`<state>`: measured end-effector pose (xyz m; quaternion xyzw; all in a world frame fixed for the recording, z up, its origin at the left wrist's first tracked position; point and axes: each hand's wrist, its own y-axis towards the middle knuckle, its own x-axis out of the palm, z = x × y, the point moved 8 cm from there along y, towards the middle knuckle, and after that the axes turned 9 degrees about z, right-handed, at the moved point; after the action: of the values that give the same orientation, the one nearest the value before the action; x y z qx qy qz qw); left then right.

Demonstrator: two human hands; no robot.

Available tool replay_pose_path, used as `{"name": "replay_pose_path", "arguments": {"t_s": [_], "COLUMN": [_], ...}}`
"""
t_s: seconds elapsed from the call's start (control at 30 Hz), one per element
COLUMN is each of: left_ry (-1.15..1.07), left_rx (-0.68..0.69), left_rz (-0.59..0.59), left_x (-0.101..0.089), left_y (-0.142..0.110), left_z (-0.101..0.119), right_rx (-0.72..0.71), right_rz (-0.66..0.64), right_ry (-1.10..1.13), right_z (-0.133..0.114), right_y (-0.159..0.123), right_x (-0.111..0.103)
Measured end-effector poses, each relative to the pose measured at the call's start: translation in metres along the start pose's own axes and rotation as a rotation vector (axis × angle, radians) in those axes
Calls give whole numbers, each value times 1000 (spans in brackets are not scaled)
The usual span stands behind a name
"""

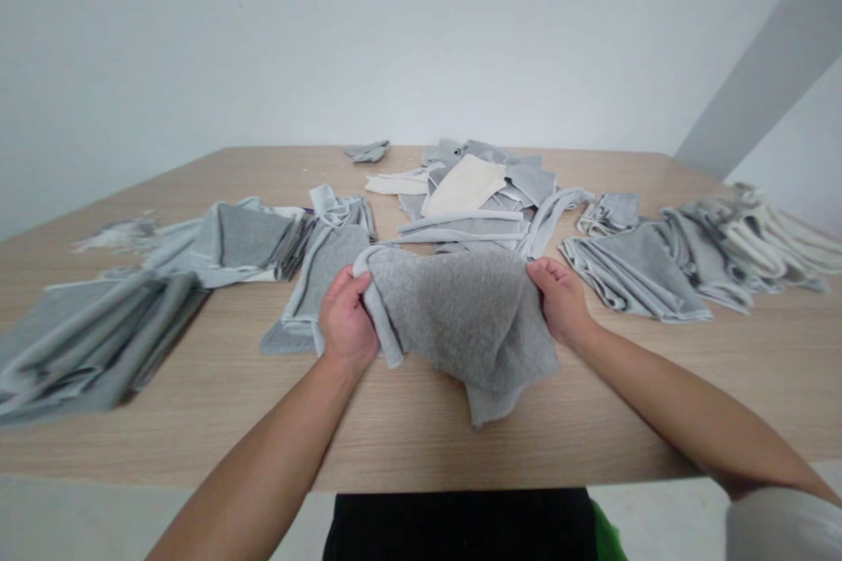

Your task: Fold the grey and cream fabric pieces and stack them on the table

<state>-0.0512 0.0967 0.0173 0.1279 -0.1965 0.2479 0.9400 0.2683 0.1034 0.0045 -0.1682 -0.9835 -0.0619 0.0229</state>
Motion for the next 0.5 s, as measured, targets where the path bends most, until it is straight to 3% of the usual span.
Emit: {"name": "replay_pose_path", "arguments": {"t_s": [0.27, 0.5], "left_ry": [-169, -190], "left_rx": [95, 144], "left_rz": [71, 150], "left_x": [-6, -13], "left_y": [10, 12], "left_z": [10, 14], "right_rx": [-88, -209], "right_rz": [175, 279], "right_ry": [119, 188], "right_z": [-9, -23], "right_y": [13, 21], "right_x": [-22, -37]}}
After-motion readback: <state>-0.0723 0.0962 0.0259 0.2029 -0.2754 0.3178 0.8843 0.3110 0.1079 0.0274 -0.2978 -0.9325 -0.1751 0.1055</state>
